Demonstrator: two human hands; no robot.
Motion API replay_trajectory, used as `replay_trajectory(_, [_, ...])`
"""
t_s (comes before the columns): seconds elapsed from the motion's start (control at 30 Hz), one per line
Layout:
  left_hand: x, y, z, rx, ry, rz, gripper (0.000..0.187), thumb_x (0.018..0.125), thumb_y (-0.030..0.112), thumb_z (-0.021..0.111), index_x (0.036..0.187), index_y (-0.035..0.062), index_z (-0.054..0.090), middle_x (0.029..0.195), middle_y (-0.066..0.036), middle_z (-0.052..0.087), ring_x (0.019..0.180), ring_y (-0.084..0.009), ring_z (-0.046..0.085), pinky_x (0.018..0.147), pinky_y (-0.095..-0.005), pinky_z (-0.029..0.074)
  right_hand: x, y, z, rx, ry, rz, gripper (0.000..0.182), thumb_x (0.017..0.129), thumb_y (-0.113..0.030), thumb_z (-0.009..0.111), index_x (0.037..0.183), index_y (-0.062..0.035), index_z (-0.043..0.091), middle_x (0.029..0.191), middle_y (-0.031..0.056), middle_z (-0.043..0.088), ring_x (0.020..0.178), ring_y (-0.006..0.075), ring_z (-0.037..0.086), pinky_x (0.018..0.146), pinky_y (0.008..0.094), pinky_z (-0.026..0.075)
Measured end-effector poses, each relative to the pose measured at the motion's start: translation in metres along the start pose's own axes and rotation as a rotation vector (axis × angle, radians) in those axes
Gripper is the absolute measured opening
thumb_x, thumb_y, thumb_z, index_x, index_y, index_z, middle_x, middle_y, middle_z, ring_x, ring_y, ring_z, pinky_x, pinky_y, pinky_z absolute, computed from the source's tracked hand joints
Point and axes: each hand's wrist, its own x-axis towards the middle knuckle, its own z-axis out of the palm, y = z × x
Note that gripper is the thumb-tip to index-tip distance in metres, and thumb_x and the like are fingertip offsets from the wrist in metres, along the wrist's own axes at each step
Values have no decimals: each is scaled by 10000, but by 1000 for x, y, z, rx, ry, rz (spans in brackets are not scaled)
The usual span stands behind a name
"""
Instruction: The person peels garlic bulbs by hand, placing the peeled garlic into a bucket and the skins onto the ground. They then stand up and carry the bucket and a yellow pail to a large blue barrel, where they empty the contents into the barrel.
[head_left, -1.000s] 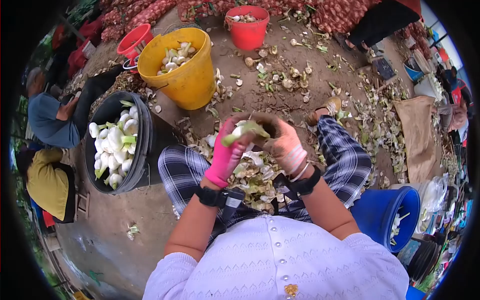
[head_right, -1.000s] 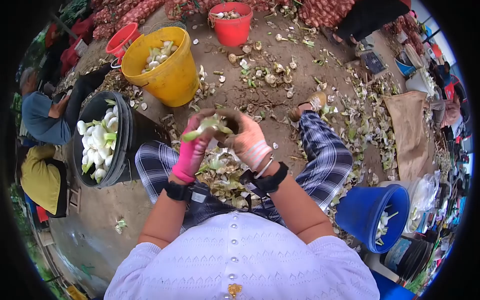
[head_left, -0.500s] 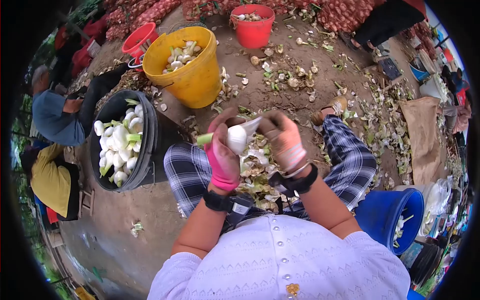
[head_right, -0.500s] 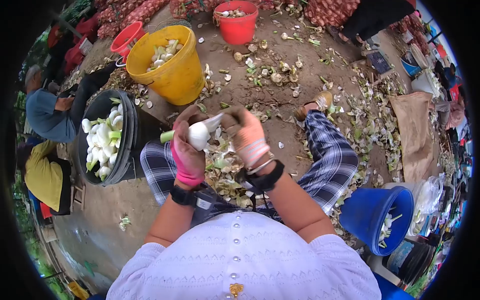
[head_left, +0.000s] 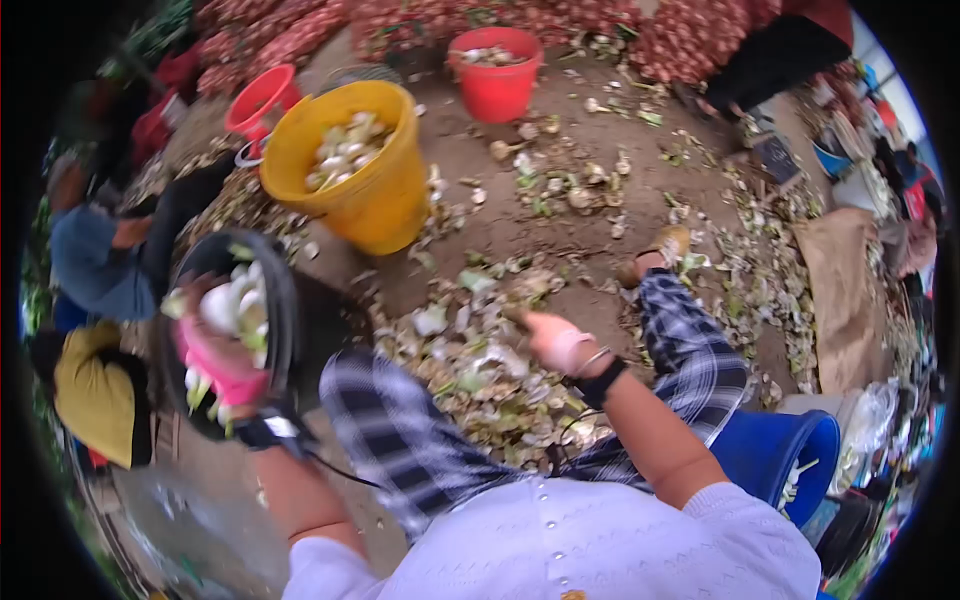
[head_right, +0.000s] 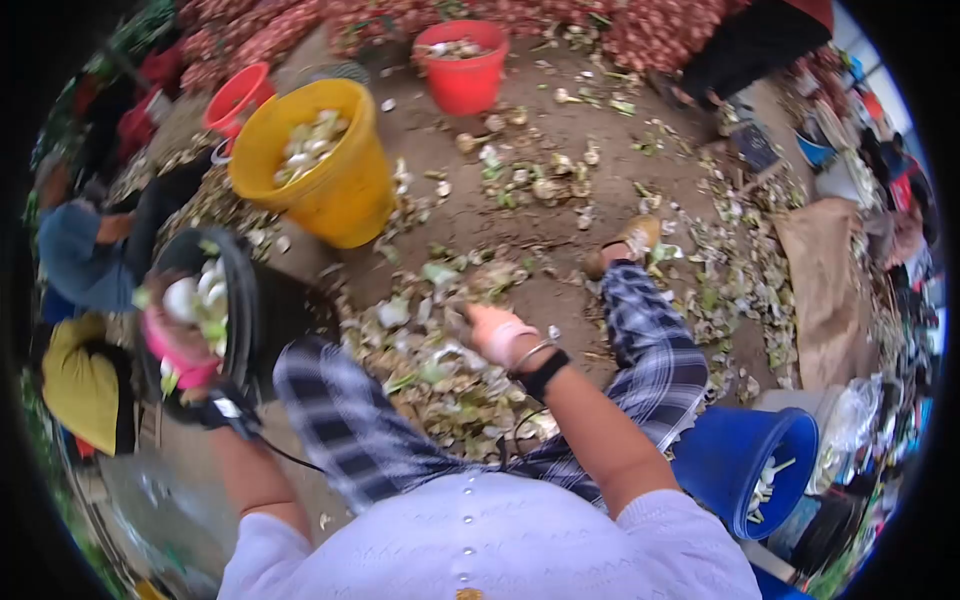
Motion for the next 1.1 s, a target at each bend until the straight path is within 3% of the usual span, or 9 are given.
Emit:
replay_trajectory(0.1, [51, -7, -36, 986, 98, 525, 314, 928, 189, 496, 1122, -50, 557, 1120, -137, 589, 977, -188, 584, 877, -298, 452, 46, 23, -34, -159, 119, 374, 590, 798, -245, 573, 1326, -58, 389, 1234, 223, 527, 1122, 363, 533, 954, 427, 424])
replay_trajectory(0.17, [4, 12, 76, 733, 289, 328, 341, 937, 177, 474, 1188, -48, 530, 1170, -143, 573, 1065, -197, 552, 941, -310, 410, 102, 61, -60, -166, 408, 389, 508, 775, -192, 584, 1238, -42, 438, 1136, 215, 563, 1055, 355, 567, 897, 437, 460])
replay_trajectory(0.23, [-36, -35, 101, 1007, -193, 611, 336, 926, 145, 473, 1195, -49, 527, 1188, -140, 565, 1108, -195, 525, 965, -311, 385, 165, 99, -90, -231, 564, 457, 471, 769, -158, 586, 1207, -47, 453, 1103, 216, 562, 1045, 355, 571, 872, 423, 478])
replay_trajectory(0.37, [-130, -107, 190, 330, -442, -386, 356, 800, 75, 634, 1141, 4, 564, 1132, -121, 587, 1099, -229, 533, 972, -358, 399, 250, 156, -154, -168, 599, 718, 572, 798, -216, 592, 1333, -164, 397, 1176, 204, 548, 1087, 367, 553, 922, 433, 451])
replay_trajectory(0.53, [-136, -138, 191, 452, -804, -373, 355, 819, 117, 607, 1153, 11, 554, 1107, -131, 589, 1059, -246, 554, 938, -371, 426, 288, 226, -127, -303, 622, 595, 608, 809, -100, 567, 1376, -153, 352, 1167, 178, 561, 1016, 311, 594, 822, 434, 491])
replay_trajectory(0.6, [-140, -156, 191, 286, -567, -812, 414, 827, 133, 589, 1217, 12, 516, 1170, -160, 546, 1060, -269, 551, 922, -384, 434, 244, 182, -91, 821, 766, 272, 676, 845, -99, 553, 1423, -147, 205, 1070, 148, 578, 877, 240, 618, 664, 365, 528])
replay_trajectory(0.73, [-147, -191, 198, 623, -696, -63, 735, 778, 123, 674, 1384, 10, 274, 1244, -214, 465, 1068, -289, 502, 902, -395, 440, 155, 68, -1, 1474, 488, -462, 775, 850, -582, 522, 1369, -31, 357, 1136, 136, 567, 914, 210, 615, 801, 333, 517])
replay_trajectory(1.03, [-159, -96, 180, 723, -747, -65, 890, 648, 112, 758, 1383, 34, 262, 1342, -192, 412, 1249, -408, 369, 1095, -517, 204, 19, -61, -45, 1125, 378, -333, 529, 855, -94, 634, 1331, -12, 420, 1186, 92, 551, 952, 120, 549, 807, 254, 479])
replay_trajectory(1.1, [-165, -83, 168, 762, -783, 146, 937, 653, 153, 777, 1407, 38, 233, 1338, -245, 399, 1187, -470, 417, 969, -472, 399, -2, -65, -43, 1313, 324, -344, 508, 876, -143, 617, 1329, -11, 427, 1163, 83, 564, 936, 121, 559, 800, 263, 487])
